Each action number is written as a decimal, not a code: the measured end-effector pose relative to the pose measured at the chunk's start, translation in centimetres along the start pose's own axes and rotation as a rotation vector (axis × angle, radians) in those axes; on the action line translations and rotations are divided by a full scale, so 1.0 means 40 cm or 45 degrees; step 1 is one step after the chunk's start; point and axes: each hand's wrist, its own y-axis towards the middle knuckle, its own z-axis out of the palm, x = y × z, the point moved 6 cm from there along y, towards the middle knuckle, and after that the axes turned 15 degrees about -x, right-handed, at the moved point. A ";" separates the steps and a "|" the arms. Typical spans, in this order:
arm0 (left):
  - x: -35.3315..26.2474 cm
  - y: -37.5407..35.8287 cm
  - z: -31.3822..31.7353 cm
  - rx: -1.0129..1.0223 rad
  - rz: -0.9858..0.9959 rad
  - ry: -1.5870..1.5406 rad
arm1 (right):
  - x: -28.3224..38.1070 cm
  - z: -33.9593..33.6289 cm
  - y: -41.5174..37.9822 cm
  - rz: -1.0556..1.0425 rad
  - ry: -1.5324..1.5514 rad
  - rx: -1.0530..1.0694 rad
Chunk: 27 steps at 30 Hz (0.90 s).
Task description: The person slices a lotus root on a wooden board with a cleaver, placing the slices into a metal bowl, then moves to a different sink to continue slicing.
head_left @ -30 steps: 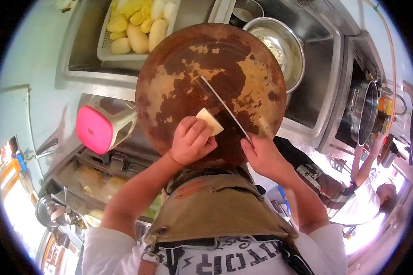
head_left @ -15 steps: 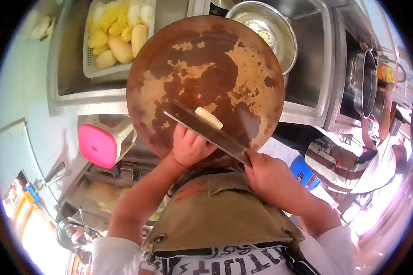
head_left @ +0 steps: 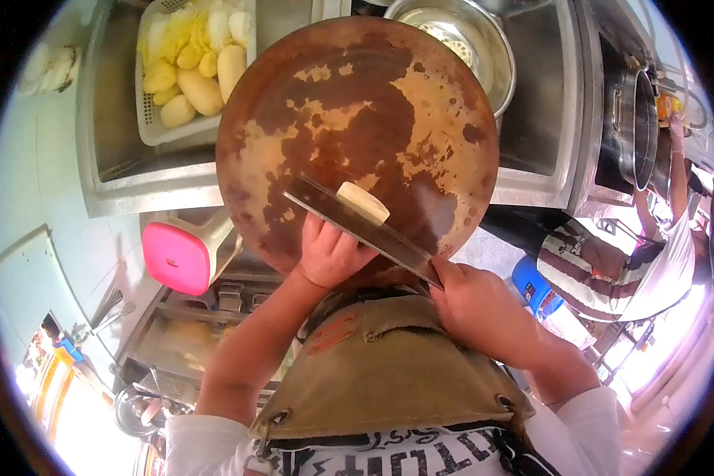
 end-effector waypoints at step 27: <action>0.021 -0.016 0.002 -0.001 -0.077 -0.113 | -0.023 0.028 0.031 0.044 -0.001 0.113</action>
